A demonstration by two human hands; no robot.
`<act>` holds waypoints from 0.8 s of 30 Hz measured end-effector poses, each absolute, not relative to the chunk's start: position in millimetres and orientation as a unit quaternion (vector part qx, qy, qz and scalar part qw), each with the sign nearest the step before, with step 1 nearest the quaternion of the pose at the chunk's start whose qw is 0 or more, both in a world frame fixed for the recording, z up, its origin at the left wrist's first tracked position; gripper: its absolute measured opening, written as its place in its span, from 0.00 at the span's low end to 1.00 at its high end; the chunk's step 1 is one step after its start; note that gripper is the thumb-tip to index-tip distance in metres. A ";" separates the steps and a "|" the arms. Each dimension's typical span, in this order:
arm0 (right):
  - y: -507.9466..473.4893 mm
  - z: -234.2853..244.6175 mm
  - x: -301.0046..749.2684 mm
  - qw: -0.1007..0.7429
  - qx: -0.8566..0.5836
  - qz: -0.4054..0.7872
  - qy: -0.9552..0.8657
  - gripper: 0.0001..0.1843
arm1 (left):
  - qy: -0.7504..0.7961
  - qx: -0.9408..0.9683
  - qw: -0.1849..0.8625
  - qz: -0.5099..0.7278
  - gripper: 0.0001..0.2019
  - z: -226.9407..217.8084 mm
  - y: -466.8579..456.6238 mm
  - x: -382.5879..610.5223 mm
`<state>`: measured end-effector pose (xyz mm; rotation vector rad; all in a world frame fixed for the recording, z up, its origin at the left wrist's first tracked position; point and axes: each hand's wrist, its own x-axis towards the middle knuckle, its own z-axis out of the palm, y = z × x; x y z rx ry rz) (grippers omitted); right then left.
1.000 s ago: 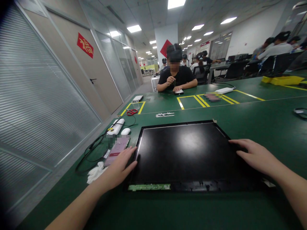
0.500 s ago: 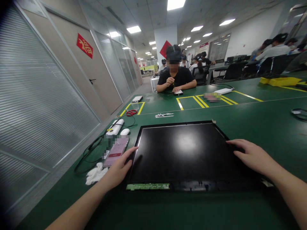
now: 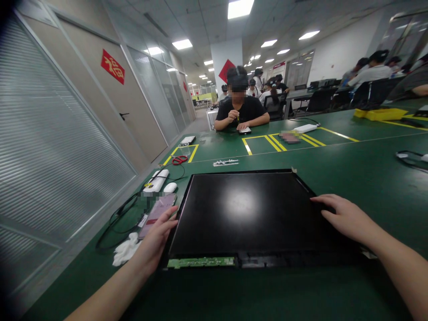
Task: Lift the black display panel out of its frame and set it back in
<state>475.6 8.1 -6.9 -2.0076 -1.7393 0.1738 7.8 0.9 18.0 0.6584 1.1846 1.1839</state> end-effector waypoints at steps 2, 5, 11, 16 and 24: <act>8.3 -7.8 476.8 0.237 -0.730 0.063 -0.638 0.23 | 0.520 0.287 0.631 0.499 0.30 16.9 0.8 8.0; 8.5 -7.1 476.4 0.235 -0.728 0.061 -0.641 0.22 | 0.526 0.305 0.627 0.487 0.34 13.6 0.8 7.3; 6.8 -0.1 469.8 0.232 -0.739 0.070 -0.628 0.22 | 0.509 0.312 0.640 0.484 0.35 16.2 -0.7 8.6; 6.4 -0.2 469.7 0.238 -0.736 0.071 -0.630 0.23 | 0.506 0.347 0.643 0.459 0.33 22.7 -4.3 10.1; 7.7 -3.4 472.1 0.238 -0.729 0.062 -0.639 0.22 | 0.494 0.401 0.638 0.433 0.27 29.1 -5.5 8.0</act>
